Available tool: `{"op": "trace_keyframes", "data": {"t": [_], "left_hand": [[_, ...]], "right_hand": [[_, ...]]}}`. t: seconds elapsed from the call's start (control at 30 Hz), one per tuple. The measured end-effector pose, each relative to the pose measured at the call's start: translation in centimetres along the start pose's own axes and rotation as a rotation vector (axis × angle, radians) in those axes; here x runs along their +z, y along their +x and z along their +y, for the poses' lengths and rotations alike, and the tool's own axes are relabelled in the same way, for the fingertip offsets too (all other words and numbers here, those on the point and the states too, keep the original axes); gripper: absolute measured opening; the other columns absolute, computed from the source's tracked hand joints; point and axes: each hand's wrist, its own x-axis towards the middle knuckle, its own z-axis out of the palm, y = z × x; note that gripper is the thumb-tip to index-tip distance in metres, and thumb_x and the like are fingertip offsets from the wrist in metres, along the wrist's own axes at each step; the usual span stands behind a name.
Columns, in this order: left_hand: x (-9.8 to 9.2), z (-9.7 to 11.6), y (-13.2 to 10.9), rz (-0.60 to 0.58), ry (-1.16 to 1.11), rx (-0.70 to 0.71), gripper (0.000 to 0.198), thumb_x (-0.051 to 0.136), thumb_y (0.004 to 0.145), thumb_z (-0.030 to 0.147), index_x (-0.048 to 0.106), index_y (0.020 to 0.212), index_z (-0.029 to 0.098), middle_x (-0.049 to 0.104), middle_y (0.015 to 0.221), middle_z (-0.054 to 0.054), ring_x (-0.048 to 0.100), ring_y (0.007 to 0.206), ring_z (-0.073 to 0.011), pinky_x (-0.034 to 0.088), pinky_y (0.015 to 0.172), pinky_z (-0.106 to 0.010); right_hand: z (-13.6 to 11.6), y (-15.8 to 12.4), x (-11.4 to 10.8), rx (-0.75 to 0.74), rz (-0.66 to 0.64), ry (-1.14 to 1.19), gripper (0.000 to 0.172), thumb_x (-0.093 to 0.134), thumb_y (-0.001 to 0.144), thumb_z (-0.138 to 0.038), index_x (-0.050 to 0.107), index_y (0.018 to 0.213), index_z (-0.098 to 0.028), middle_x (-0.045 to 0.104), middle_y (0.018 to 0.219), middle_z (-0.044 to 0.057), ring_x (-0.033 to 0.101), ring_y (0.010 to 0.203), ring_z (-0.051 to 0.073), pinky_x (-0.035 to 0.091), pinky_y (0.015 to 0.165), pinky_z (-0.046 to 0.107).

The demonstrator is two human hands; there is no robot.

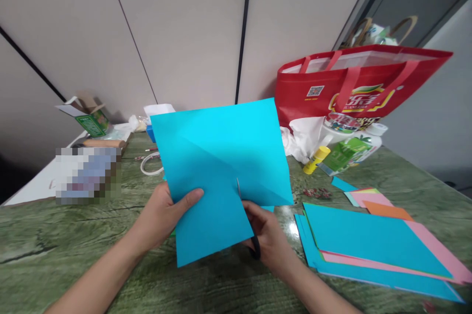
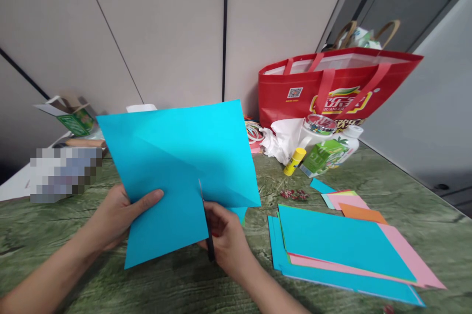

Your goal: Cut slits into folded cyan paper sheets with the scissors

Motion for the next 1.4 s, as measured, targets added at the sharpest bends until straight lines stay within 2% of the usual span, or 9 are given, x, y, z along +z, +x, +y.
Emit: {"op": "trace_keyframes", "data": {"t": [0.37,0.53,0.77,0.97,1.17,1.4], "left_hand": [[0.35,0.17,-0.14,0.003,-0.096,-0.004,0.057,0.063,0.068,0.035,0.044,0.121,0.031,0.056,0.120,-0.002,0.056,0.099,-0.0329,0.057,0.070,-0.042],[0.30,0.21,-0.13,-0.015,-0.125,-0.025,0.058,0.062,0.069,0.033,0.041,0.123,0.029,0.055,0.122,-0.003,0.055,0.101,-0.0320,0.057,0.071,-0.041],[0.26,0.05,-0.07,-0.033,-0.180,-0.021,0.054,0.062,0.070,0.030,0.044,0.120,0.030,0.056,0.120,-0.003,0.057,0.100,-0.0312,0.057,0.069,-0.040],[0.35,0.31,-0.20,-0.031,-0.149,-0.033,0.059,0.061,0.070,0.033,0.039,0.125,0.029,0.055,0.122,-0.005,0.055,0.101,-0.0326,0.056,0.070,-0.043],[0.39,0.35,-0.27,-0.033,-0.155,-0.033,0.059,0.061,0.070,0.034,0.039,0.125,0.032,0.053,0.123,-0.003,0.056,0.101,-0.0314,0.056,0.070,-0.041],[0.46,0.55,-0.32,-0.041,-0.177,-0.047,0.060,0.061,0.070,0.032,0.039,0.126,0.031,0.054,0.123,-0.005,0.054,0.102,-0.0334,0.055,0.072,-0.045]], "right_hand": [[0.06,0.10,0.10,-0.006,0.034,-0.020,0.036,0.076,0.053,-0.034,0.065,0.085,-0.021,0.072,0.085,0.005,0.065,0.071,0.021,0.051,0.059,0.029],[0.06,0.12,0.14,-0.010,0.037,-0.003,0.034,0.076,0.054,-0.032,0.066,0.084,-0.021,0.072,0.082,0.005,0.064,0.069,0.020,0.051,0.058,0.028],[0.00,0.21,-0.02,-0.033,0.012,-0.022,0.032,0.075,0.055,-0.031,0.066,0.085,-0.023,0.072,0.082,0.004,0.065,0.071,0.021,0.052,0.063,0.030],[-0.13,0.20,0.00,-0.024,0.024,-0.090,0.033,0.075,0.054,-0.033,0.067,0.084,-0.022,0.072,0.083,0.006,0.065,0.071,0.022,0.053,0.062,0.032],[-0.03,0.23,-0.22,-0.061,0.025,-0.104,0.035,0.075,0.055,-0.033,0.068,0.087,-0.022,0.072,0.085,0.006,0.066,0.073,0.023,0.053,0.064,0.033],[-0.37,0.17,-0.13,-0.032,0.023,-0.127,0.034,0.073,0.057,-0.036,0.068,0.088,-0.021,0.071,0.084,0.006,0.065,0.074,0.025,0.053,0.065,0.035]]}}
